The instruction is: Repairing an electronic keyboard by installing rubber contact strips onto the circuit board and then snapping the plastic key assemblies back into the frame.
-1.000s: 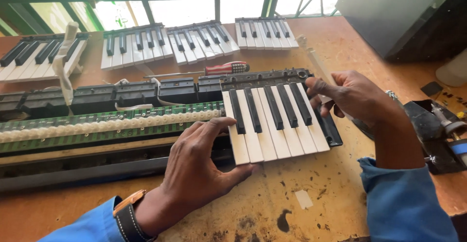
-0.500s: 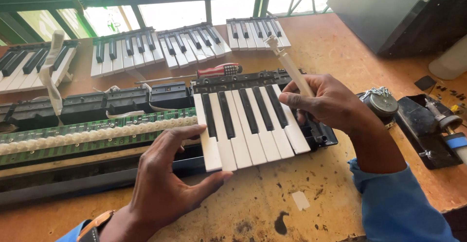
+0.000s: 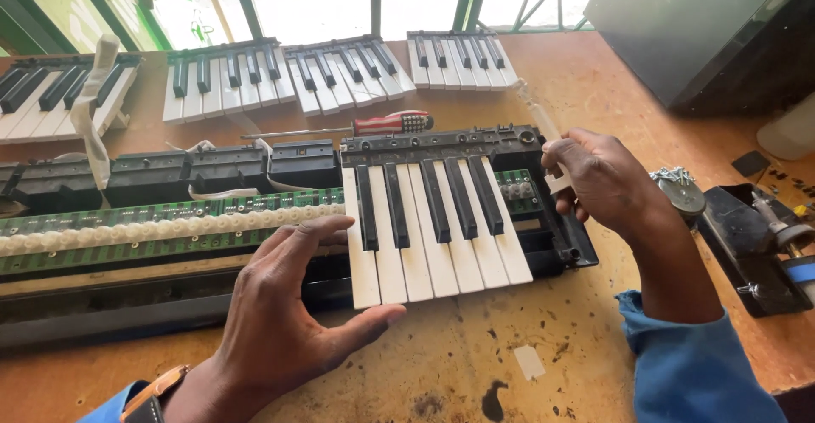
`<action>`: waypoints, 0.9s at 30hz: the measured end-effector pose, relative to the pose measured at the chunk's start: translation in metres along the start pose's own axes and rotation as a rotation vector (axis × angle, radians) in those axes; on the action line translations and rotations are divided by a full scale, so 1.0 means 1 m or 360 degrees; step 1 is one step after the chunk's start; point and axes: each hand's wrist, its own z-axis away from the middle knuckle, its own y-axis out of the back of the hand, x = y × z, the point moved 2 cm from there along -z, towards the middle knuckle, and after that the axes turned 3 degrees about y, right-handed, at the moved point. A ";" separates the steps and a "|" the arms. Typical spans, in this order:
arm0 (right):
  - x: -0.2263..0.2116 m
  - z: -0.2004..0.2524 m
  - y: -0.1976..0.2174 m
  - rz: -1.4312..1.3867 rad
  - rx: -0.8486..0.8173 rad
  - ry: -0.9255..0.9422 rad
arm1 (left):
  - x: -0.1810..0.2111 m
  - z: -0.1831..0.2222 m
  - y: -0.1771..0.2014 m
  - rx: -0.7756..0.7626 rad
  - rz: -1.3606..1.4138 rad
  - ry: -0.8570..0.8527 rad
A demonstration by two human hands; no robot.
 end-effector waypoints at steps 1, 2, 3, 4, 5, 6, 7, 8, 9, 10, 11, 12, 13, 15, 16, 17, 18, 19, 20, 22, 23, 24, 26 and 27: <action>-0.004 0.003 0.000 0.0000 0.0001 0.0002 | 0.000 -0.001 0.000 0.0002 0.0000 -0.0002; -0.007 0.007 0.000 0.0010 0.0008 0.0000 | -0.001 -0.002 0.001 -0.0002 -0.0020 0.0054; -0.011 0.011 0.000 0.0020 0.0013 -0.0002 | -0.001 -0.002 0.001 -0.0007 -0.0040 0.0111; -0.010 0.011 0.001 0.0020 0.0013 0.0000 | -0.002 -0.003 0.002 -0.0005 -0.0041 0.0110; -0.009 0.011 0.002 0.0103 0.0037 0.0009 | -0.002 -0.004 0.003 0.0017 -0.0079 0.0089; -0.008 0.011 0.003 0.0184 0.0061 0.0018 | -0.001 -0.005 0.005 0.0039 -0.0117 0.0068; -0.009 0.012 0.004 0.0183 0.0059 0.0022 | 0.000 -0.008 0.007 0.0041 -0.0121 0.0069; -0.010 0.013 0.005 0.0365 0.0086 0.0021 | 0.002 -0.012 0.010 0.0063 -0.0097 0.0009; -0.011 0.014 0.006 0.0542 0.0116 0.0020 | 0.004 -0.016 0.013 0.0082 -0.0075 -0.0056; -0.004 0.010 0.008 0.0536 0.0117 0.0023 | 0.008 -0.022 0.018 0.0082 -0.0080 -0.0060; 0.002 0.006 0.009 0.0579 0.0097 0.0107 | 0.013 -0.028 0.023 0.0068 -0.0031 -0.0118; 0.009 0.002 0.010 0.0622 0.0076 0.0191 | 0.018 -0.034 0.028 0.0055 0.0017 -0.0176; 0.007 0.003 0.010 0.0620 0.0079 0.0191 | 0.024 -0.044 0.028 0.0054 0.0016 -0.0180; 0.003 0.005 0.009 0.0665 0.0136 0.0188 | 0.036 -0.061 0.029 -0.0098 0.0154 -0.0323; -0.001 0.009 0.007 0.0666 0.0132 0.0191 | 0.040 -0.072 0.026 -0.0095 0.0151 -0.0319; -0.006 0.012 0.007 0.0645 0.0155 0.0144 | 0.044 -0.084 0.021 -0.0223 0.0164 -0.0337; -0.010 0.015 0.006 0.0623 0.0178 0.0098 | 0.048 -0.095 0.017 -0.0351 0.0177 -0.0354; -0.010 0.016 0.005 0.0622 0.0176 0.0103 | 0.049 -0.112 0.005 -0.0348 0.0172 -0.0353; -0.010 0.016 0.003 0.0569 0.0161 0.0124 | 0.048 -0.129 -0.008 -0.0484 0.0072 -0.0258; -0.012 0.018 0.003 0.0516 0.0146 0.0149 | 0.046 -0.162 -0.032 -0.0618 -0.0029 -0.0163; -0.013 0.019 0.003 0.0462 0.0126 0.0122 | 0.046 -0.177 -0.044 -0.0755 -0.0051 -0.0200; -0.014 0.020 0.003 0.0407 0.0106 0.0096 | 0.046 -0.193 -0.056 -0.0893 -0.0071 -0.0236; -0.014 0.019 0.005 0.0466 0.0112 0.0122 | 0.029 -0.219 -0.094 -0.0971 -0.0083 -0.0229; -0.014 0.018 0.007 0.0525 0.0119 0.0149 | 0.021 -0.232 -0.114 -0.1049 -0.0095 -0.0224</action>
